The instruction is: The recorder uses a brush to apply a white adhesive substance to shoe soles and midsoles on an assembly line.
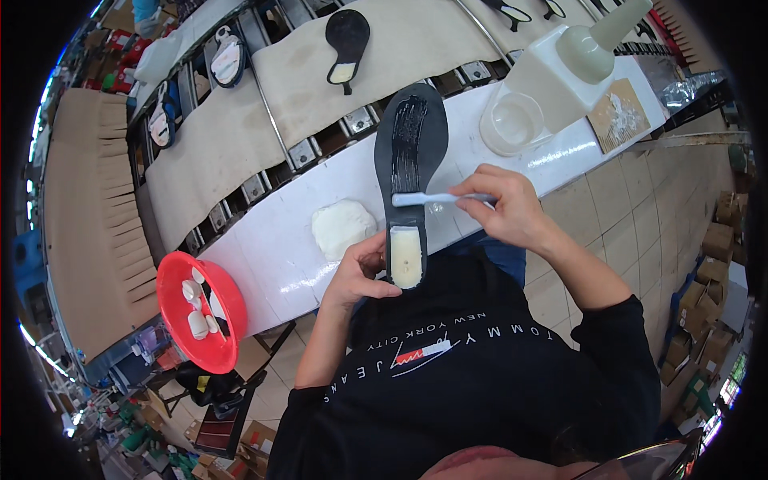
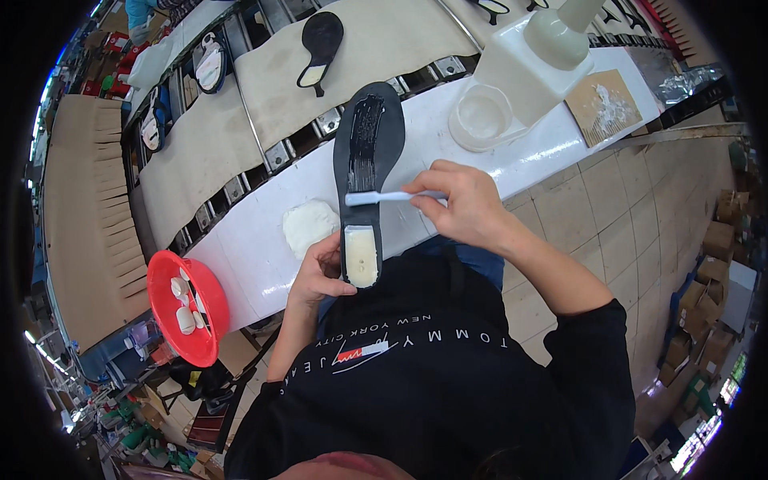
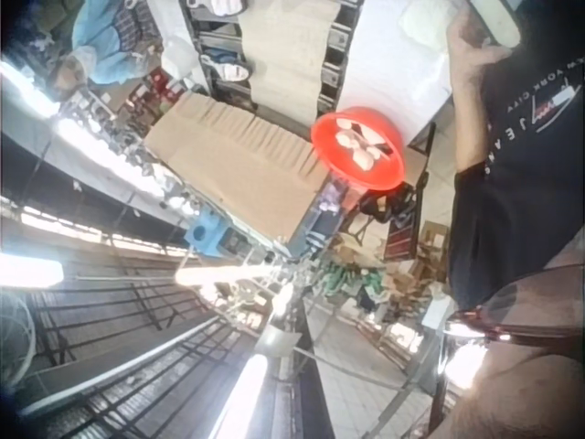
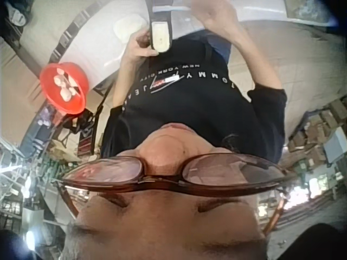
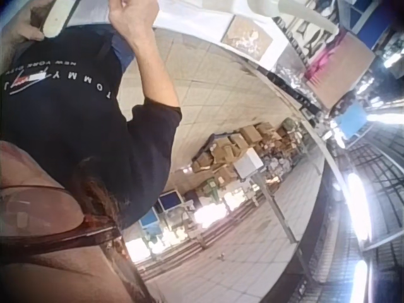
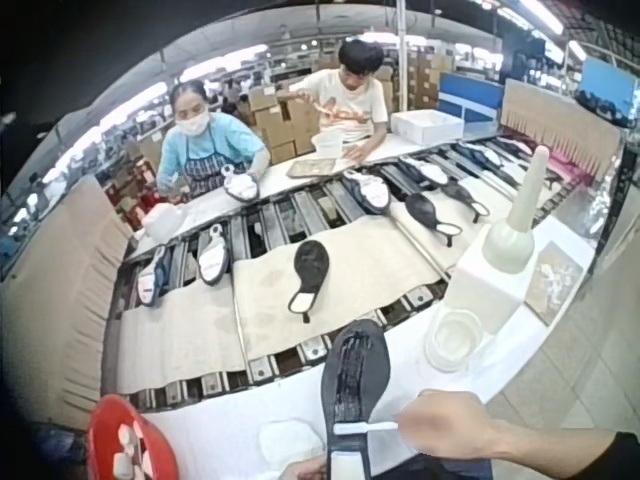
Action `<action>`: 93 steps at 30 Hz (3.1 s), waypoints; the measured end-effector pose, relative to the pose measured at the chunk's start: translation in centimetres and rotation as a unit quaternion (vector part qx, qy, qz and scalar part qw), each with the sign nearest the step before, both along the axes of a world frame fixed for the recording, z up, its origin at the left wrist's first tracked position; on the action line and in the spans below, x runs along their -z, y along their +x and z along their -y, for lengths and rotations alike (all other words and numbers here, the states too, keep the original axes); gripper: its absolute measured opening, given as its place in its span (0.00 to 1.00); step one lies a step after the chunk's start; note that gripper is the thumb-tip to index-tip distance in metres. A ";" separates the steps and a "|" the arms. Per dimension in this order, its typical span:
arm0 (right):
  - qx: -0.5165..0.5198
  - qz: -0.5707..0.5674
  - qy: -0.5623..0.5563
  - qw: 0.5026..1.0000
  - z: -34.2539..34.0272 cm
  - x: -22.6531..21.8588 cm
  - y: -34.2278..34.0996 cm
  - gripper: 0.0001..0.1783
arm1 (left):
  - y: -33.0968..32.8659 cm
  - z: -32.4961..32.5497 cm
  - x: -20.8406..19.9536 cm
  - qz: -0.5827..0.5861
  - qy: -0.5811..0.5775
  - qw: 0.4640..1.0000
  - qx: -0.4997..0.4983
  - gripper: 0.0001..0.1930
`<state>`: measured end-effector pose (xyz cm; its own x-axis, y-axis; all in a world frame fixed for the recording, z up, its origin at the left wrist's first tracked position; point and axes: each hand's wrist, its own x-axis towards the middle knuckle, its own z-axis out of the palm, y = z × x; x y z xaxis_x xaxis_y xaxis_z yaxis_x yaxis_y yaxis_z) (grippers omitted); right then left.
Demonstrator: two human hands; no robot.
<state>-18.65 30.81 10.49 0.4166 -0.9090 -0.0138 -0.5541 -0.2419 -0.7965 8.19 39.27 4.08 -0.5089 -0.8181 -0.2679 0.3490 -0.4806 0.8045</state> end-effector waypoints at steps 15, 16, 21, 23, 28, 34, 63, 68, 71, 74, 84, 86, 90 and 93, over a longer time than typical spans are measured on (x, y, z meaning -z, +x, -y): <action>0.153 0.089 -0.007 0.984 -6.1 1.9 -1.1 0.11 | -3.5 1.7 -0.5 0.009 -0.049 0.999 -0.004 0.54; 0.179 0.118 -0.003 0.977 -6.0 2.5 -1.5 0.11 | -3.7 1.9 -0.5 0.008 -0.047 0.999 -0.004 0.54; 0.108 0.064 0.006 0.992 -6.8 1.1 -0.8 0.10 | -4.4 2.2 -0.4 0.001 -0.030 0.999 -0.015 0.54; 0.168 0.089 0.016 0.982 -6.2 2.4 -1.5 0.10 | -4.3 2.3 -0.5 -0.002 -0.031 0.999 -0.021 0.55; 0.130 0.105 0.001 0.986 -5.9 1.6 -0.4 0.10 | -3.8 2.3 -0.4 -0.007 -0.029 0.999 -0.017 0.55; 0.212 0.112 -0.041 0.970 -3.1 1.6 -0.7 0.09 | -3.7 2.4 -1.4 0.017 -0.024 1.000 -0.008 0.55; 0.162 -0.024 -0.196 0.967 5.3 2.1 0.1 0.07 | -0.3 1.2 -3.7 0.003 -0.023 0.999 -0.035 0.55; 0.148 -0.116 -0.239 0.953 5.6 2.6 0.7 0.08 | 0.1 1.0 -3.9 -0.006 -0.020 0.999 -0.030 0.55; 0.153 -0.095 -0.288 0.940 6.8 2.4 0.4 0.08 | 0.3 0.9 -4.1 0.000 -0.014 0.999 -0.034 0.55; 0.104 -0.079 -0.262 0.956 4.5 2.0 1.0 0.07 | 0.5 0.8 -4.1 -0.007 -0.015 0.999 -0.036 0.55; 0.192 -0.103 -0.198 0.956 6.3 3.2 -0.3 0.07 | 1.1 0.5 -3.8 -0.004 -0.026 0.999 -0.045 0.56; 0.175 -0.048 -0.196 0.964 6.5 2.0 0.2 0.07 | 1.5 0.2 -3.5 0.005 -0.027 0.999 -0.046 0.56; 0.072 -0.107 -0.215 0.968 6.1 2.0 1.7 0.06 | 1.2 0.2 -3.8 0.002 -0.027 0.998 -0.054 0.55; 0.155 -0.140 -0.265 0.941 9.6 2.8 0.9 0.07 | 1.3 0.1 -3.6 0.000 -0.038 0.998 -0.052 0.55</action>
